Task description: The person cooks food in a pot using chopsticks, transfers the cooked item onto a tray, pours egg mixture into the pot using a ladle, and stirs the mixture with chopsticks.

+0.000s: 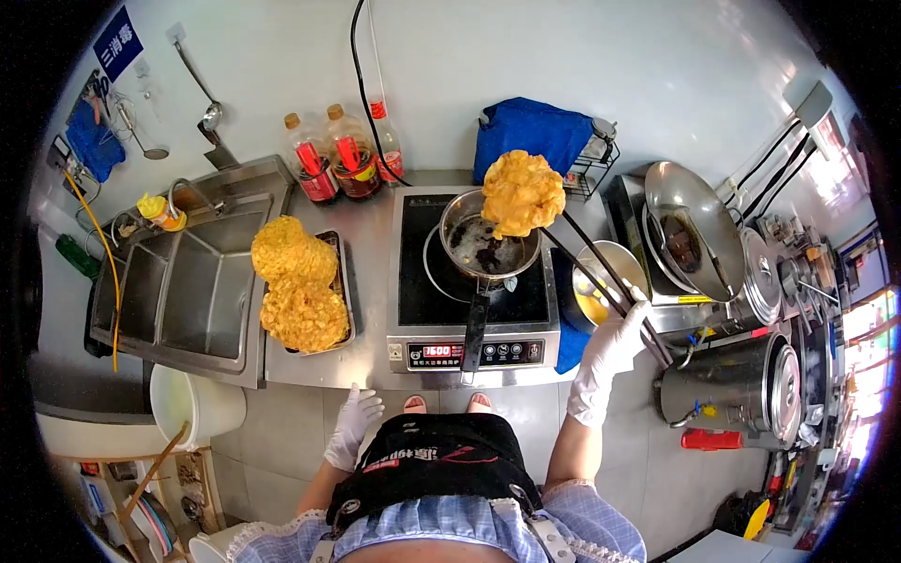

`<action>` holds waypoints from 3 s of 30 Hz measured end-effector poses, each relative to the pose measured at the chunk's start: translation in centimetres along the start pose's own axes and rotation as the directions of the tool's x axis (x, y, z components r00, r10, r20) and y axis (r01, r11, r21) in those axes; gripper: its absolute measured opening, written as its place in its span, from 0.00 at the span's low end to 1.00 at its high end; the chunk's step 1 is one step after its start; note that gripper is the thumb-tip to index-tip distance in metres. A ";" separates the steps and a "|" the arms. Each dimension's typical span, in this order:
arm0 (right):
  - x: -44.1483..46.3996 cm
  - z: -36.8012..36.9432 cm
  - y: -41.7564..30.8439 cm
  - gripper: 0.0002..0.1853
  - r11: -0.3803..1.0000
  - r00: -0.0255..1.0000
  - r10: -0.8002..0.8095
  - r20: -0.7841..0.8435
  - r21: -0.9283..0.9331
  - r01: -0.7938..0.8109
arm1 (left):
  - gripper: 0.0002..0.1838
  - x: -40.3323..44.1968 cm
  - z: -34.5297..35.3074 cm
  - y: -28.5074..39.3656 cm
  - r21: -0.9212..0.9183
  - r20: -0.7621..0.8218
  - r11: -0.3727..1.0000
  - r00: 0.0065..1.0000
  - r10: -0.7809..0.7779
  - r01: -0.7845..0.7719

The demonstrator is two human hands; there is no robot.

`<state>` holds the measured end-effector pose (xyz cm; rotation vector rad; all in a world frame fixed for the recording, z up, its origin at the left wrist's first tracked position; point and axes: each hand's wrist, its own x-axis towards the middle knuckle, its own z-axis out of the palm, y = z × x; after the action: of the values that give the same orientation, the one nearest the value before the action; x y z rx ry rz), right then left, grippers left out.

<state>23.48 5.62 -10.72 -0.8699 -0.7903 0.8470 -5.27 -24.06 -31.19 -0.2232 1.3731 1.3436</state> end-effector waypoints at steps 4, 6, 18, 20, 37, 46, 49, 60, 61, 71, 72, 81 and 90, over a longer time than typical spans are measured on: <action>0.3 0.0 -0.2 0.20 0.995 1.000 -0.007 0.030 0.098 0.004 | 0.33 0.0 0.5 -0.1 0.010 0.017 1.000 1.000 -0.005 0.005; 0.3 -0.1 0.1 0.20 0.996 1.000 -0.004 0.024 0.089 0.002 | 0.33 0.0 0.8 0.0 0.021 0.014 1.000 1.000 -0.012 0.011; 0.6 -1.6 2.7 0.20 0.997 0.999 0.042 -0.007 0.061 -0.041 | 0.34 -0.6 1.0 -0.2 0.052 -0.023 0.999 1.000 0.001 0.000; 0.5 -1.2 2.5 0.19 0.997 0.998 0.045 -0.037 0.060 -0.043 | 0.34 -0.6 0.9 -0.4 0.050 -0.026 0.999 1.000 0.004 -0.003; -7.8 7.6 2.9 0.17 0.911 0.887 0.249 0.390 0.216 -0.350 | 0.30 -2.9 -3.1 -1.8 -0.151 -0.110 0.987 0.993 0.035 -0.051; -17.6 12.5 5.7 0.17 0.747 0.657 0.492 0.571 0.110 -0.655 | 0.29 -4.5 -7.5 -3.6 -0.271 -0.197 0.957 0.979 0.052 -0.105; -19.4 12.7 6.9 0.15 0.715 0.615 0.504 0.607 0.106 -0.691 | 0.29 -4.7 -8.6 -3.9 -0.292 -0.193 0.950 0.980 0.054 -0.110; -21.5 12.6 8.3 0.16 0.724 0.590 0.509 0.626 0.059 -0.688 | 0.29 -4.1 -9.8 -2.8 -0.261 -0.198 0.961 0.980 0.035 -0.087; -21.5 12.7 8.1 0.16 0.724 0.594 0.511 0.621 0.061 -0.687 | 0.29 -4.0 -9.8 -2.6 -0.261 -0.197 0.962 0.980 0.028 -0.080; -22.2 11.4 9.0 0.18 0.740 0.652 0.604 0.459 -0.018 -0.673 | 0.29 -3.9 -9.7 -1.3 -0.202 -0.186 0.977 0.982 0.024 -0.062; -22.3 11.1 9.2 0.18 0.739 0.652 0.605 0.457 -0.017 -0.674 | 0.29 -3.8 -9.7 -1.3 -0.201 -0.188 0.978 0.982 0.023 -0.061; -23.0 11.5 7.9 0.19 0.692 0.636 0.674 0.376 -0.020 -0.721 | 0.30 -3.1 -9.6 -1.0 -0.181 -0.202 0.984 0.979 -0.034 -0.003; -22.0 10.3 5.8 0.20 0.764 0.709 0.625 0.326 -0.067 -0.642 | 0.31 -1.9 -9.7 -1.2 -0.130 -0.172 0.991 0.985 -0.028 0.005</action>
<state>3.41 -7.99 -16.60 -0.9819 -0.7529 1.6631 -9.11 -33.06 -33.31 -0.4471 1.4255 1.4276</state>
